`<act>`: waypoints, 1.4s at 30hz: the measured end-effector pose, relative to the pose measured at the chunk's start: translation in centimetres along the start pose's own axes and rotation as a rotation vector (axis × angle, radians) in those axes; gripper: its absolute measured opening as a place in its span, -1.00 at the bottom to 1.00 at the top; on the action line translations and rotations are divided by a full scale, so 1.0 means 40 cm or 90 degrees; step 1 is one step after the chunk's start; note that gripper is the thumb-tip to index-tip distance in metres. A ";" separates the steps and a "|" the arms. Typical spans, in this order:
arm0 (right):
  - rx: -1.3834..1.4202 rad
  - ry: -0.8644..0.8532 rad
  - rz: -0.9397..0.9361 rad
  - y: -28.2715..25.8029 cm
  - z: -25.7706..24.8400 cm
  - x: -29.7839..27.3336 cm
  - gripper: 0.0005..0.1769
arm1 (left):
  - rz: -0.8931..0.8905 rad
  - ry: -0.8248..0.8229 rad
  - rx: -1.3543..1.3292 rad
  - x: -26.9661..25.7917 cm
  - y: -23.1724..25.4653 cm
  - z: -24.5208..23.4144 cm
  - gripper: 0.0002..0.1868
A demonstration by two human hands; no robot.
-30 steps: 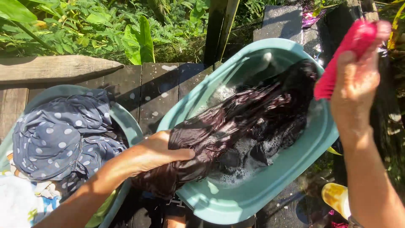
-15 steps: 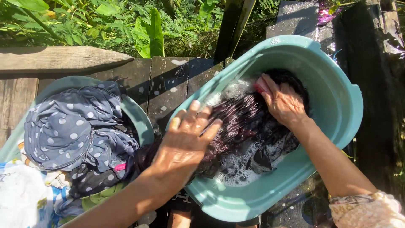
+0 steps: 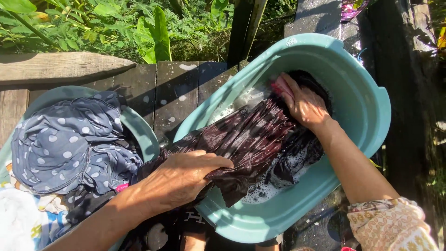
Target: The recorder is washing a dark garment by hand in a blue basin using a scrubbing brush and soapy water.
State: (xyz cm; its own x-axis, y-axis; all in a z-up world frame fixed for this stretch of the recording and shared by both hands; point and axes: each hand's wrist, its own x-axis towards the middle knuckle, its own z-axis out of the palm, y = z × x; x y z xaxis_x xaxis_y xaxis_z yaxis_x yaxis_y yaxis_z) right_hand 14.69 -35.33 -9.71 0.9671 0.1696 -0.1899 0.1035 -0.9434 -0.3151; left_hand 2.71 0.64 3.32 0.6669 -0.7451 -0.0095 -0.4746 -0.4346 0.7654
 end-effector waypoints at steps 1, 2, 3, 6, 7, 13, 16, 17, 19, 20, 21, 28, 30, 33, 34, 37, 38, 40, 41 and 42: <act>-0.002 -0.001 0.002 0.007 0.004 -0.001 -0.32 | 0.002 0.000 -0.002 -0.003 -0.007 0.017 -0.47; 0.009 0.012 -0.008 0.014 0.009 -0.001 -0.33 | 0.039 -0.023 0.078 -0.007 -0.016 0.034 -0.48; 0.022 0.022 -0.021 0.013 0.019 0.000 -0.34 | 0.072 -0.045 0.158 -0.018 -0.023 0.051 -0.49; 0.113 -0.004 0.086 -0.125 -0.003 -0.062 -0.28 | 0.128 0.102 0.293 -0.032 0.003 0.044 -0.69; 0.109 -0.006 0.087 -0.202 0.018 -0.127 -0.28 | 0.129 0.103 0.289 -0.038 -0.003 0.047 -0.69; 0.111 0.106 -0.367 -0.269 0.154 -0.200 -0.37 | 0.055 0.058 0.317 -0.072 -0.040 0.061 -0.86; -0.400 -0.026 -0.270 -0.088 0.103 -0.102 -0.24 | 0.046 0.091 0.241 -0.074 -0.030 0.060 -0.83; -0.345 0.046 -0.221 -0.034 0.068 -0.085 -0.26 | 0.034 0.087 0.243 -0.071 -0.032 0.062 -0.83; -0.287 0.117 -0.175 -0.007 0.032 -0.067 -0.28 | 0.017 0.085 0.248 -0.072 -0.035 0.066 -0.84; -0.226 0.125 -0.118 -0.032 0.032 -0.067 -0.31 | 0.018 0.093 0.272 -0.074 -0.036 0.069 -0.82; -0.167 0.128 -0.056 -0.049 0.030 -0.076 -0.33 | 0.022 0.098 0.290 -0.072 -0.035 0.076 -0.81; 0.172 0.141 -0.323 -0.263 0.202 -0.205 -0.61 | 0.000 0.122 0.285 -0.068 -0.030 0.059 -0.82; -0.281 0.206 -0.393 -0.119 0.210 -0.131 -0.38 | -0.019 -0.001 0.316 -0.070 -0.036 0.051 -0.93; -0.277 -0.037 -0.017 -0.097 0.023 -0.087 -0.38 | 0.006 0.020 0.244 -0.072 -0.039 0.047 -0.92; -0.280 -0.040 -0.014 -0.048 0.045 -0.093 -0.38 | 0.008 0.020 0.240 -0.069 -0.038 0.049 -0.92; -0.223 0.284 -0.174 -0.058 0.073 -0.113 -0.28 | 0.026 0.074 0.212 -0.077 -0.030 0.045 -0.89; -0.143 0.234 -0.151 -0.146 0.048 -0.141 -0.32 | 0.040 0.091 0.227 -0.073 -0.026 0.042 -0.90; -0.069 0.193 -0.128 -0.298 0.041 -0.195 -0.36 | 0.062 0.113 0.247 -0.058 -0.031 0.039 -0.89; 0.055 0.197 -0.270 -0.365 0.070 -0.241 -0.38 | 0.067 0.109 0.255 -0.060 -0.031 0.046 -0.87; 0.182 0.199 -0.410 -0.433 0.099 -0.288 -0.38 | 0.073 0.105 0.262 -0.064 -0.032 0.054 -0.85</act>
State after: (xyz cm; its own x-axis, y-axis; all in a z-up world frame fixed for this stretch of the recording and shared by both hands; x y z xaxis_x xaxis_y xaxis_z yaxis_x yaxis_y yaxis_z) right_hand 0.85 -19.83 -5.73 0.7618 0.5316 0.3702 0.6449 -0.5682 -0.5112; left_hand 0.38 2.00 0.97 0.6634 -0.7240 0.1889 -0.7175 -0.5439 0.4352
